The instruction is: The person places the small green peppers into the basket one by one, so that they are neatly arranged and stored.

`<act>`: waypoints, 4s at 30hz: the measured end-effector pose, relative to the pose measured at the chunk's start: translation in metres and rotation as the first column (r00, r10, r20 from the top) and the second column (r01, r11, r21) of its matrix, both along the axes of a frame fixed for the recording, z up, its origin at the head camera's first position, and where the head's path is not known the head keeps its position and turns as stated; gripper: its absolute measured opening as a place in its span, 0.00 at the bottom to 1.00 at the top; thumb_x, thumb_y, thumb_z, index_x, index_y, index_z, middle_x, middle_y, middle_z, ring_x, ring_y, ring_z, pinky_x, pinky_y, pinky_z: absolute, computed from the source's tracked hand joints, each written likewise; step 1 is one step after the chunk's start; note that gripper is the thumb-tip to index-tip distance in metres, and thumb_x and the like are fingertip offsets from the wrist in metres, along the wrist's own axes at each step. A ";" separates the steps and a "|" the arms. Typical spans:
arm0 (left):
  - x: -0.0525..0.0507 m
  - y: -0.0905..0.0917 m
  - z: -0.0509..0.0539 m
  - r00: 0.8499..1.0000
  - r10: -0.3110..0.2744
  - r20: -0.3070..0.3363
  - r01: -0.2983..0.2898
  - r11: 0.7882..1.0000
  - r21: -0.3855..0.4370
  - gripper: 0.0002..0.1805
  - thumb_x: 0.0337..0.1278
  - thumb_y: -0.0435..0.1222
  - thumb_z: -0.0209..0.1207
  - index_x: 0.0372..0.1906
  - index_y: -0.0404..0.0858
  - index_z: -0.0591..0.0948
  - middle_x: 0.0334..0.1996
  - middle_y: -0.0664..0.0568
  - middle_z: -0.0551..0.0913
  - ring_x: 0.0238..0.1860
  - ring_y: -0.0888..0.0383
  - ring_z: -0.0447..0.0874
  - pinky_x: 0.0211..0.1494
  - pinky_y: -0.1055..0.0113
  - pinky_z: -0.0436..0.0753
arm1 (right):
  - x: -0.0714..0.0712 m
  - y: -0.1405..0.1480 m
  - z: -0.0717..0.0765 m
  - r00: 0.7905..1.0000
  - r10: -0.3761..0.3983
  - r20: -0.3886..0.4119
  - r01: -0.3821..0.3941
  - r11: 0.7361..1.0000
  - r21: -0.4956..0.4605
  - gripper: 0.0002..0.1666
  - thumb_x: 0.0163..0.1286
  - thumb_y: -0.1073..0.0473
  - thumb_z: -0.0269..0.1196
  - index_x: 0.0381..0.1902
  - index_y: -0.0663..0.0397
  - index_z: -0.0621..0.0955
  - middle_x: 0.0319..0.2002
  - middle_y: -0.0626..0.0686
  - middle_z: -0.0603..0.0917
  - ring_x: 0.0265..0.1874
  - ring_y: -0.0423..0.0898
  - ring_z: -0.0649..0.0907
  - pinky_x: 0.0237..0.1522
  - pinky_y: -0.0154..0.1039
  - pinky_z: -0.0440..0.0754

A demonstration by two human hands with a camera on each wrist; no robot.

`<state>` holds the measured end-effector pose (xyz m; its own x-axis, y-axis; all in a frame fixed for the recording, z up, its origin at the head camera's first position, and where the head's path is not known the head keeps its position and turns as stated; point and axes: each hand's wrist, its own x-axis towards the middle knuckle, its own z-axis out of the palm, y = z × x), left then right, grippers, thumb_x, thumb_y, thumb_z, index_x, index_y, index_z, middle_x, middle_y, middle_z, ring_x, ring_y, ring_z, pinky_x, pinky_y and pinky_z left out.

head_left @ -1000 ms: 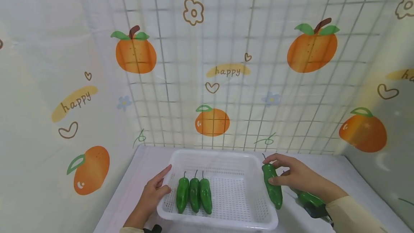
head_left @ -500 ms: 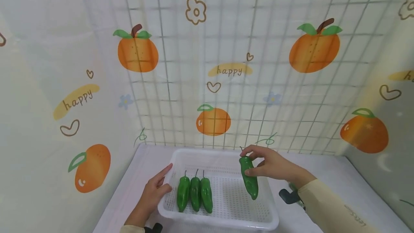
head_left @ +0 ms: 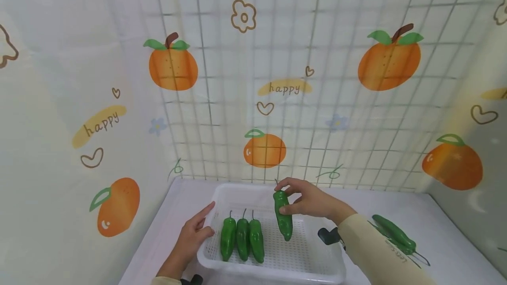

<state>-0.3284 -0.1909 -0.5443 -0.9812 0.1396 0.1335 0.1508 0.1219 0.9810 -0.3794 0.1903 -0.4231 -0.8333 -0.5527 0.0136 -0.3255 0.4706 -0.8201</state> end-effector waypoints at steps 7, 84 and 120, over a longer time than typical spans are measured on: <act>0.000 -0.001 0.000 1.000 -0.011 -0.006 0.011 1.000 -0.005 0.44 0.58 0.29 0.60 0.81 0.54 0.68 0.70 0.41 0.78 0.61 0.41 0.84 0.49 0.57 0.89 | -0.009 -0.020 -0.014 0.999 0.028 0.038 -0.027 0.999 -0.034 0.32 0.64 0.55 0.78 0.63 0.43 0.78 0.57 0.58 0.83 0.42 0.54 0.90 0.48 0.56 0.88; -0.003 -0.002 0.000 1.000 -0.018 -0.006 0.018 1.000 0.021 0.44 0.58 0.27 0.58 0.82 0.51 0.68 0.70 0.39 0.77 0.62 0.39 0.83 0.51 0.58 0.89 | -0.024 -0.046 -0.064 0.999 0.029 0.039 -0.039 0.961 0.275 0.28 0.49 0.57 0.86 0.48 0.46 0.85 0.45 0.55 0.88 0.45 0.55 0.85 0.39 0.53 0.86; 0.003 -0.001 0.000 1.000 -0.021 -0.012 0.021 0.999 0.039 0.43 0.58 0.27 0.59 0.81 0.51 0.68 0.68 0.38 0.79 0.60 0.40 0.85 0.49 0.58 0.89 | -0.013 -0.048 -0.060 0.995 -0.002 0.104 -0.028 0.959 0.283 0.30 0.56 0.55 0.82 0.56 0.50 0.83 0.45 0.57 0.87 0.34 0.51 0.88 0.36 0.55 0.87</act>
